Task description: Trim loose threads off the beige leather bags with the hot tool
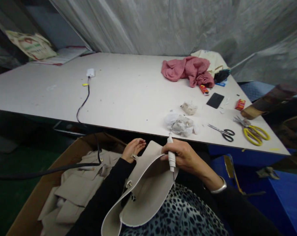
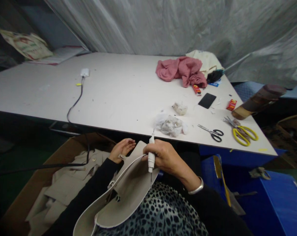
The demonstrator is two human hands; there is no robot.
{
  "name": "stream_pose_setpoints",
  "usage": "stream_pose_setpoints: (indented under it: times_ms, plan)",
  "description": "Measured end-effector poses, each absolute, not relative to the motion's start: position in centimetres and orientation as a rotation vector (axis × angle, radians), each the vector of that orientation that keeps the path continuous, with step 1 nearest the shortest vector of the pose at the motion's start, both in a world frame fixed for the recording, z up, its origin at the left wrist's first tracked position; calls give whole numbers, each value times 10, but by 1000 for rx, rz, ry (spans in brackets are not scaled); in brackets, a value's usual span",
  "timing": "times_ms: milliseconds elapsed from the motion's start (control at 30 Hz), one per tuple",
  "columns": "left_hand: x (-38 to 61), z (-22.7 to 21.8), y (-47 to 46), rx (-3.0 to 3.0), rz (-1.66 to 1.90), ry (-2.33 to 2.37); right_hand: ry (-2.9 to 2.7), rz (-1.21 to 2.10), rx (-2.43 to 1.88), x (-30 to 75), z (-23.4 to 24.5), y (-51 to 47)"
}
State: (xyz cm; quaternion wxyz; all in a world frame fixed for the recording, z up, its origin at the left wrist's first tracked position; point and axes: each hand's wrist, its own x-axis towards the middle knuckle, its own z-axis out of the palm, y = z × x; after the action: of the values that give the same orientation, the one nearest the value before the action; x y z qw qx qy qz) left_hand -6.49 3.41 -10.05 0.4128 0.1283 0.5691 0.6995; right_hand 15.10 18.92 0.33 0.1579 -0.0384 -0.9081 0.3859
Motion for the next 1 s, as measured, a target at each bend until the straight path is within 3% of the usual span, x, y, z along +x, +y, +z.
stream_pose_setpoints:
  times_ms: [133,333,567,733,1000]
  plan:
    - [-64,-61,18,567,1642,1581,-2561,1173,-215,156,-3,191]
    - [-27,18,19,1486,885,1672,-2559,1170,-280,154,-7,193]
    - [-23,-13,38,1379,889,1901,-2675,1040,-302,159,-11,195]
    - [-22,-6,41,1321,971,1905,-2734,960,-275,157,-11,199]
    - [-27,6,49,1279,998,1906,-2559,1199,-356,154,-11,200]
